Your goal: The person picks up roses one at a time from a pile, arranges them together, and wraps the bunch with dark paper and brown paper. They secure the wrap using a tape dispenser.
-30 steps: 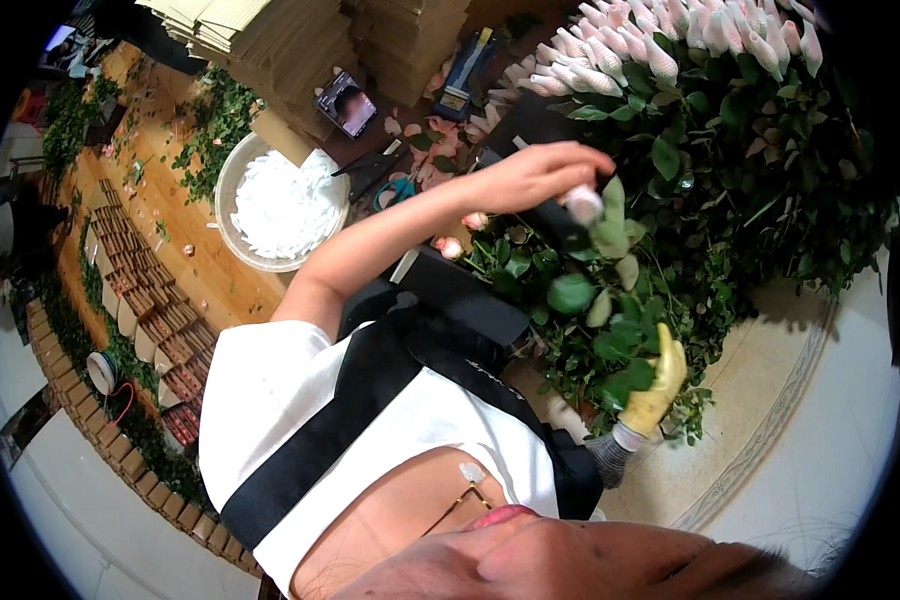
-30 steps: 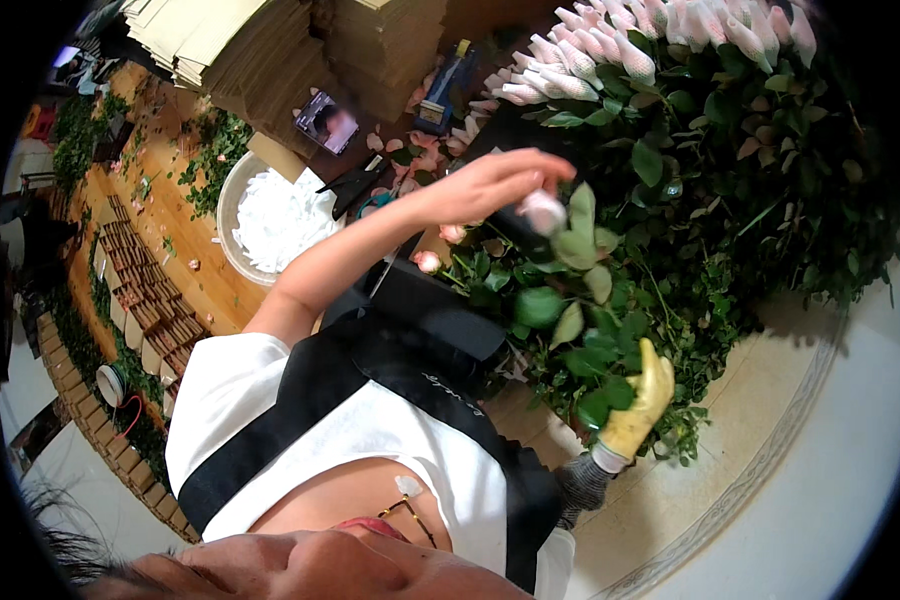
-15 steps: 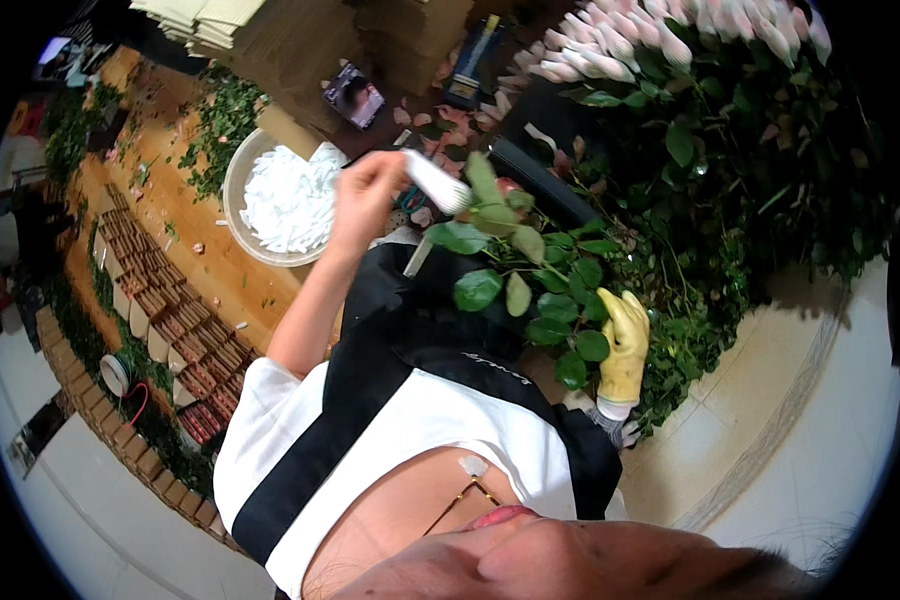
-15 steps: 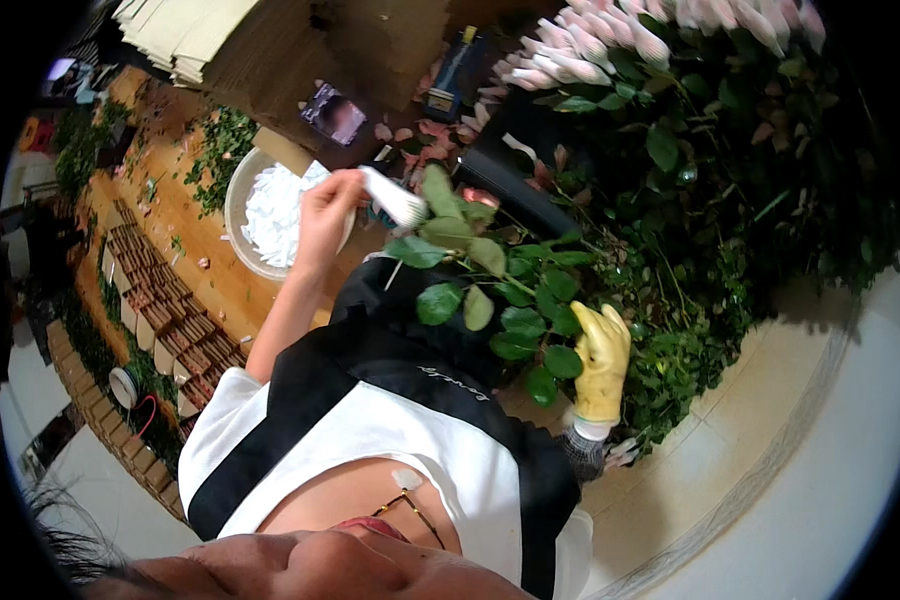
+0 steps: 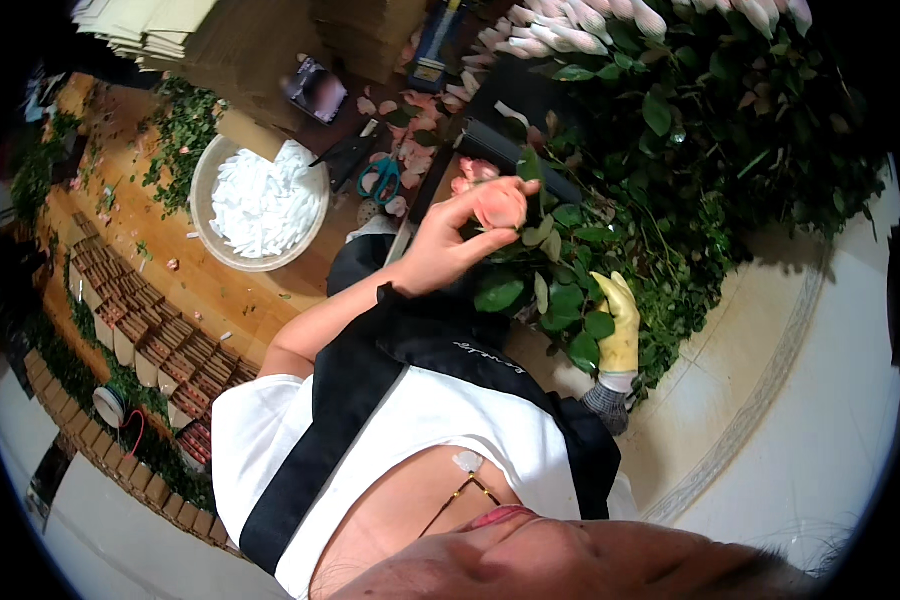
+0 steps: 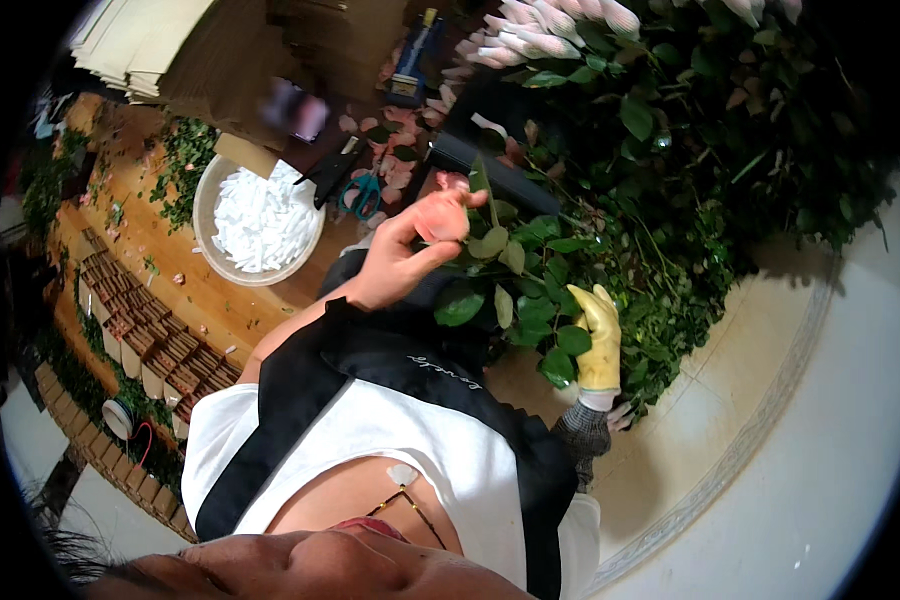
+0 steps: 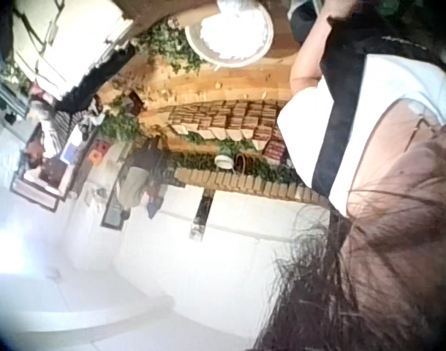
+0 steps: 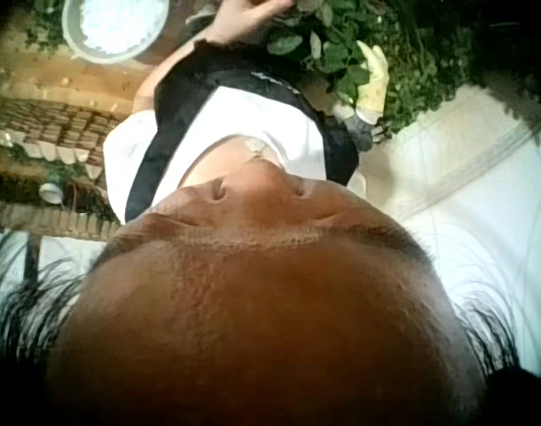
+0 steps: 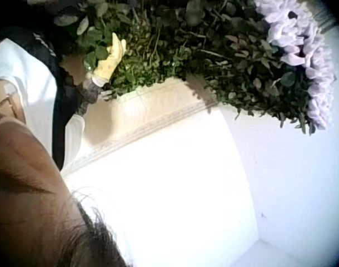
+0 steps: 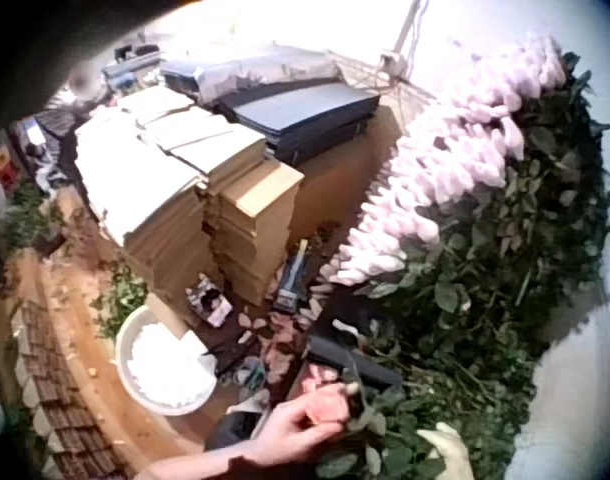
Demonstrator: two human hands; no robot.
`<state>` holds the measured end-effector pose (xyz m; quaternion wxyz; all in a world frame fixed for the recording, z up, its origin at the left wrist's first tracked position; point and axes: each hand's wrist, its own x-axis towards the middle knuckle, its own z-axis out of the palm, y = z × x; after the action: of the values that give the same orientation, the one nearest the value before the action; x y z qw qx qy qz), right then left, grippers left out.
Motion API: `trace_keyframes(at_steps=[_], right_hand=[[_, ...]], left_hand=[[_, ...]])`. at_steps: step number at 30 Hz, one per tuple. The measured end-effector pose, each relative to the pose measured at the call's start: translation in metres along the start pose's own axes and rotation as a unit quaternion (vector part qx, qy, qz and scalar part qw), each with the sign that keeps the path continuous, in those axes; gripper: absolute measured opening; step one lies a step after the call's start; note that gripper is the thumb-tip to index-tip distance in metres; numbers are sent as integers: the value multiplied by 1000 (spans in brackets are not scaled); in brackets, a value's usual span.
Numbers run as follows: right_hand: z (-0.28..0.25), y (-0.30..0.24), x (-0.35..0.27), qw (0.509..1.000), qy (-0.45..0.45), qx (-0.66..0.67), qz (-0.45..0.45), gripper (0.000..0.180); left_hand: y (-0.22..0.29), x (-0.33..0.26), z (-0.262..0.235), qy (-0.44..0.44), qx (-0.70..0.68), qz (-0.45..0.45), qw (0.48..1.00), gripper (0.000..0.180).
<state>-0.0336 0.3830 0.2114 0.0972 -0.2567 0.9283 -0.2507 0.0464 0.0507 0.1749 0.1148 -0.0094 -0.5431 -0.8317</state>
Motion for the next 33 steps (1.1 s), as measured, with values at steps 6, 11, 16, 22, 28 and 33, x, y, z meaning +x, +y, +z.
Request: trace_keyframes(at_steps=[6,11,16,22,28,33], right_hand=[[2,7,-15,997,-20,12,70,45],[-8,5,-30,982,-37,157,94,37],[-32,-17,-28,990,-34,77,114,39],[-18,-1,-20,996,-1,-83,-11,40],[145,123,-38,987,-9,-145,74,4],[37,-3,24,942,-219,-242,83,57]], left_hand=[[6,11,21,-14,165,121,979,51],[-6,18,7,-117,11,22,993,81],[-42,13,23,-176,52,-52,982,72],[-33,-14,38,-186,298,-187,918,43],[-12,-20,-19,-217,460,-95,855,28],[-48,-13,-103,-8,459,-243,855,25]])
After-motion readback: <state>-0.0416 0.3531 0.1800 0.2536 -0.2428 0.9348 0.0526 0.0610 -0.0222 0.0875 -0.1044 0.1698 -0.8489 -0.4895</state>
